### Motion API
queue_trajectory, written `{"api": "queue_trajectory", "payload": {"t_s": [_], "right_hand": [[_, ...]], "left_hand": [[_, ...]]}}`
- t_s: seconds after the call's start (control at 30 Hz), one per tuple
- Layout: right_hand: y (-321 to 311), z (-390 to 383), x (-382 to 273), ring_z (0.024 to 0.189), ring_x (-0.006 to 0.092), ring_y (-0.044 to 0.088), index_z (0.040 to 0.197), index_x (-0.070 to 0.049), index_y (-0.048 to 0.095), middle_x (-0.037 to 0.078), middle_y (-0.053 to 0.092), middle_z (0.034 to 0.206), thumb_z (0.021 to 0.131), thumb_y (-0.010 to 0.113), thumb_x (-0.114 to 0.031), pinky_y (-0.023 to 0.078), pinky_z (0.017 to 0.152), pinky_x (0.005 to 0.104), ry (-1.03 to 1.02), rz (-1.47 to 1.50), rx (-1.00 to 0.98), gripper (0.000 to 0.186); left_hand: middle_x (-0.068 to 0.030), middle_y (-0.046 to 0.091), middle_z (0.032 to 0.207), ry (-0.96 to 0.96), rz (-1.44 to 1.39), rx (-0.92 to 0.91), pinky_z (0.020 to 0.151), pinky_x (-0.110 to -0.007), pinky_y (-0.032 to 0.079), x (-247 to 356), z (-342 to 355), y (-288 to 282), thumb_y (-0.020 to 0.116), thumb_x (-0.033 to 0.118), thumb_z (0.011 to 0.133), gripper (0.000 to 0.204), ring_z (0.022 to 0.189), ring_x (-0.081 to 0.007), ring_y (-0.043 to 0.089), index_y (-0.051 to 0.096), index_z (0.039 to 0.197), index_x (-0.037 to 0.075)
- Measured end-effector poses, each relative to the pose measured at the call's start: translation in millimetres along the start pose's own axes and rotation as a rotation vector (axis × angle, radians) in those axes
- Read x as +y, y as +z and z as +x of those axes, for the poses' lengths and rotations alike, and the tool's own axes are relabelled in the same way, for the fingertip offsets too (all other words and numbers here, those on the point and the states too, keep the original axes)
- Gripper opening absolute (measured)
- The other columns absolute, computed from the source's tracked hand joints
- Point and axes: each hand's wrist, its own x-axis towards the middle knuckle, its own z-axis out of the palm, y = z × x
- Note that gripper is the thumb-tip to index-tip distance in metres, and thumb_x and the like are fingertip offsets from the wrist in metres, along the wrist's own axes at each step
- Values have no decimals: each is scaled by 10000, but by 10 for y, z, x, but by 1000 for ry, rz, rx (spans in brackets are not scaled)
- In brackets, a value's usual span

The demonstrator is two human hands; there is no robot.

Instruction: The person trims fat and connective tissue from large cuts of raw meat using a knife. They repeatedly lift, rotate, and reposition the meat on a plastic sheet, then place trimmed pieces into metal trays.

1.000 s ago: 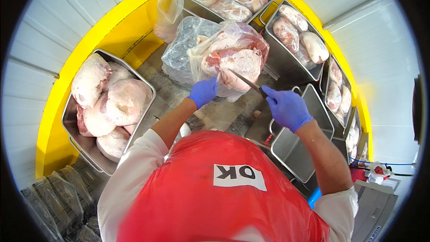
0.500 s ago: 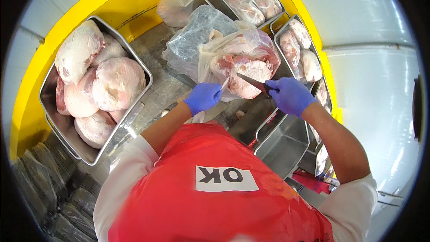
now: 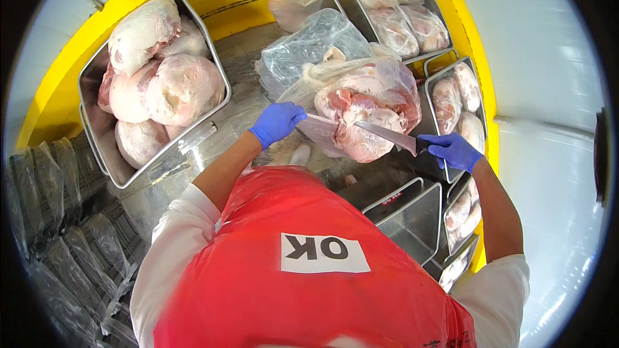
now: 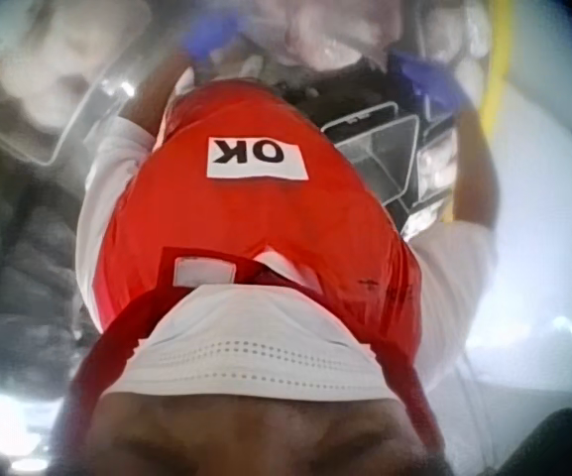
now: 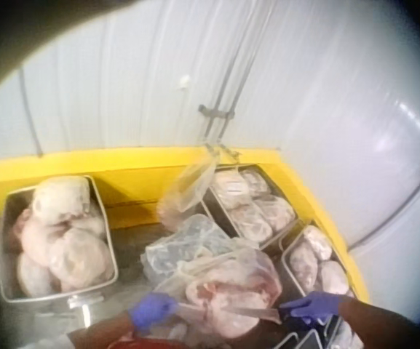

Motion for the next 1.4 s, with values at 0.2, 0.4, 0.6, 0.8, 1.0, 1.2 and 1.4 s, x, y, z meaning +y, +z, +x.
{"api": "queue_trajectory", "payload": {"t_s": [0.2, 0.4, 0.6, 0.8, 1.0, 1.2, 1.4], "right_hand": [[70, 472, 634, 631, 74, 583, 1389, -88, 678, -18, 711, 861, 999, 706, -199, 516, 633, 275, -74, 99, -5, 406], [783, -103, 852, 652, 77, 594, 1093, -14, 752, 9, 676, 774, 966, 728, -230, 503, 626, 289, -20, 176, 222, 252], [1619, -958, 501, 867, 435, 712, 1200, -73, 667, 228, 715, 907, 955, 709, -248, 554, 727, 463, -54, -92, 592, 304], [2015, -1236, -115, 916, 398, 724, 1271, -105, 676, 190, 735, 1057, 913, 761, -257, 582, 752, 453, -199, -291, 846, 399], [2188, -1288, -535, 692, 361, 688, 1381, -138, 622, 139, 676, 953, 913, 741, -297, 557, 612, 455, -93, -666, 878, 509], [2080, -1281, -973, 665, 340, 690, 1332, -114, 595, 123, 656, 922, 937, 701, -282, 545, 590, 450, -71, -949, 801, 442], [2081, -1166, -1320, 648, 290, 700, 1219, -68, 599, 109, 653, 878, 932, 684, -239, 542, 589, 427, -16, -1159, 717, 344]], "left_hand": [[-192, 656, 915, -86, 44, -12, 783, -515, 519, 94, 32, 9, 585, 355, 1046, 294, 877, -428, 646, 679, 1024, 78], [-188, 677, 927, -86, 89, -34, 784, -507, 524, 104, 100, -28, 594, 344, 1040, 277, 894, -424, 654, 685, 1025, 83], [-188, 708, 857, -208, -46, -73, 790, -473, 549, 67, 275, -88, 669, 462, 984, 399, 865, -399, 701, 690, 1144, 97], [-205, 731, 949, -216, -82, -177, 849, -459, 562, 170, 419, -352, 769, 602, 864, 694, 915, -359, 724, 649, 1348, 119], [-219, 730, 1132, -119, -72, -196, 943, -432, 548, 8, 554, -324, 740, 613, 883, 746, 1062, -358, 708, 608, 1442, 138], [-180, 698, 1324, -148, -370, -218, 1024, -400, 512, -233, 811, -79, 643, 491, 1003, 634, 1183, -314, 681, 558, 1508, 115], [-171, 707, 1330, -156, -412, -220, 1038, -371, 500, -352, 939, 262, 580, 427, 1054, 503, 1197, -283, 682, 653, 1400, 69]]}}
